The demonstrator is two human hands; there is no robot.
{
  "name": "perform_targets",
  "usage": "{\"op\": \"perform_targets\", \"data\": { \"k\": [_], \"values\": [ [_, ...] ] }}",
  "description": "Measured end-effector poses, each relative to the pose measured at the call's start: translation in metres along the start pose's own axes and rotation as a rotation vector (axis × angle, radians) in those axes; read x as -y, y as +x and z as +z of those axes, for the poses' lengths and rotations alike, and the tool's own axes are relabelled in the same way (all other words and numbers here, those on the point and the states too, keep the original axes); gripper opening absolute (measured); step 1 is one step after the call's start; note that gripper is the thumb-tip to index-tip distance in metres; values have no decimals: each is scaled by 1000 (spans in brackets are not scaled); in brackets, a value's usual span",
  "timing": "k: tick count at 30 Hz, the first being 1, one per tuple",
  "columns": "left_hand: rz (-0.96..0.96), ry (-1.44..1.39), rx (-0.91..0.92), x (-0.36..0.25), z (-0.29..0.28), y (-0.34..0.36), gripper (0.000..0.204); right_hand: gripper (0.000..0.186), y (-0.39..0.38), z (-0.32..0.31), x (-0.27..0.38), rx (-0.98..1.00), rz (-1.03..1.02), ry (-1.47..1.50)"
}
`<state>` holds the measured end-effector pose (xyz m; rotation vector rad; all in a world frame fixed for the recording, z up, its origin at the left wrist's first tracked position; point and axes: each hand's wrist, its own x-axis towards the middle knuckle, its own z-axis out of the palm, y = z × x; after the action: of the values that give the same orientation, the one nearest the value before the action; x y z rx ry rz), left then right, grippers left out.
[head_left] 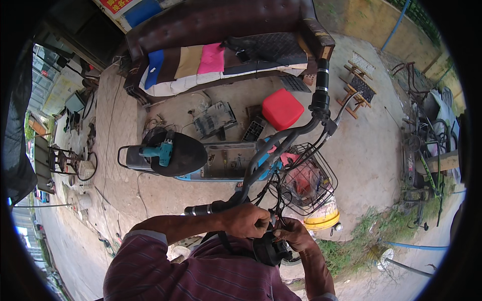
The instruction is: The person works on the handlebar area of an electric bicycle. They use a cordless drill to remove screws from the handlebar stem, then remove a control unit and begin stripping and twisting wires.
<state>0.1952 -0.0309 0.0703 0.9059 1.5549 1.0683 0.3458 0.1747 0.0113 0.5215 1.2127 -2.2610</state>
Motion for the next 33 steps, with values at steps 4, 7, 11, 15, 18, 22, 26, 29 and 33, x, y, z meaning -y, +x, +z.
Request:
{"op": "perform_targets", "data": {
  "k": [4,7,11,15,18,22,26,29,33],
  "values": [
    [-93,-108,44,3,-15,-8,12,19,-10,-24,-15,-120,-7,66],
    [-163,-136,16,-4,-17,-6,12,15,-14,-28,-14,-137,-50,-3],
    [-99,-4,-57,-6,-9,-3,17,19,-17,-23,-7,-122,-98,28],
    [-77,-15,-70,-6,-5,-4,27,20,-18,-22,-7,-23,-174,199],
    [-32,20,-244,-14,10,4,12,29,-20,-18,-7,30,-184,327],
    [33,210,-240,-9,11,6,7,41,-17,-14,-11,129,-260,420],
    [-34,170,-279,-17,17,10,14,37,-18,-13,-9,82,-189,345],
    [-3,159,-256,-20,19,16,15,33,-19,-8,-5,23,-172,276],
    [39,189,-235,-19,28,22,16,27,-19,3,6,-19,-169,261]
  ]
}}
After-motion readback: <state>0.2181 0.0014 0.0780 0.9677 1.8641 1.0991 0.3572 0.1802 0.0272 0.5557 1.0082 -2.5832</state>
